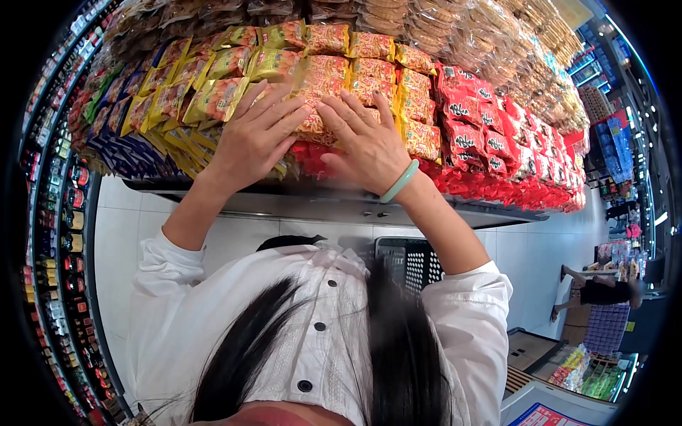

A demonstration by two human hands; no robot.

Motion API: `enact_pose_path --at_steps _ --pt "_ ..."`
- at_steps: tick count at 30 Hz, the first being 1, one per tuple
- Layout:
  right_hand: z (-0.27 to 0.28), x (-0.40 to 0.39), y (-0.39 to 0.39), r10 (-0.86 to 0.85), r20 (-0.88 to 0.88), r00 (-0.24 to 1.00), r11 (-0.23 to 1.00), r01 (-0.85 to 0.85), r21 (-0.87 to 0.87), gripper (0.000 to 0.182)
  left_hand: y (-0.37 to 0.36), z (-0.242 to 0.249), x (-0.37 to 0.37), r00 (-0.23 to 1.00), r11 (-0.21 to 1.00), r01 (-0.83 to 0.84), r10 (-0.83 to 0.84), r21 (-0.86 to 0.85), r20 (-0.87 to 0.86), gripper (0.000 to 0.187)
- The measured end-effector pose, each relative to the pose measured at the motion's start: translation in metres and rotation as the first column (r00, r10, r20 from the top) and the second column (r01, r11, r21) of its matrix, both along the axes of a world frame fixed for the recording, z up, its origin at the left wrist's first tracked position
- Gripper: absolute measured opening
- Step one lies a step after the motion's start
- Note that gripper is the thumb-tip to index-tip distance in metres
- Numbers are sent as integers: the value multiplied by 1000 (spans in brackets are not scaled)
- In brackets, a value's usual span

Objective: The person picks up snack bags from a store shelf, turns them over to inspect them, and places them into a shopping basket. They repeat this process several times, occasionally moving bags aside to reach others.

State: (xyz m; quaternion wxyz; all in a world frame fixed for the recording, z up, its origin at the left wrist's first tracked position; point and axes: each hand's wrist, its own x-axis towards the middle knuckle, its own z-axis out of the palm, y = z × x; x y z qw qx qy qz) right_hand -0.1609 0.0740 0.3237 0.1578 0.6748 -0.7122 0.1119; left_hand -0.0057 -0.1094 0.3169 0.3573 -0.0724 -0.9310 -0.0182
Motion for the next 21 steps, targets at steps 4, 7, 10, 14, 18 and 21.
enact_pose_path --at_steps 4,7,10,14,18,21 --pt "0 2 0 0 28 1000 1000 0 -12 76 1 1 2 1000 1000 -5 5 -1 18 40" --pt "0 2 1 -7 76 997 1000 8 -25 75 1 0 4 999 1000 -14 13 22 29 42" --pt "8 1 10 -23 87 996 1000 23 0 73 3 4 8 999 998 -38 37 40 24 45" --pt "6 -3 24 -23 125 992 993 37 -112 69 4 4 11 999 998 -53 53 41 -8 46" --pt "1 -2 32 -33 94 995 989 46 -139 64 8 2 8 998 999 -24 25 28 -56 42" --pt "-2 2 28 -22 35 999 986 28 -162 63 8 1 2 998 1000 -26 27 12 -65 38"
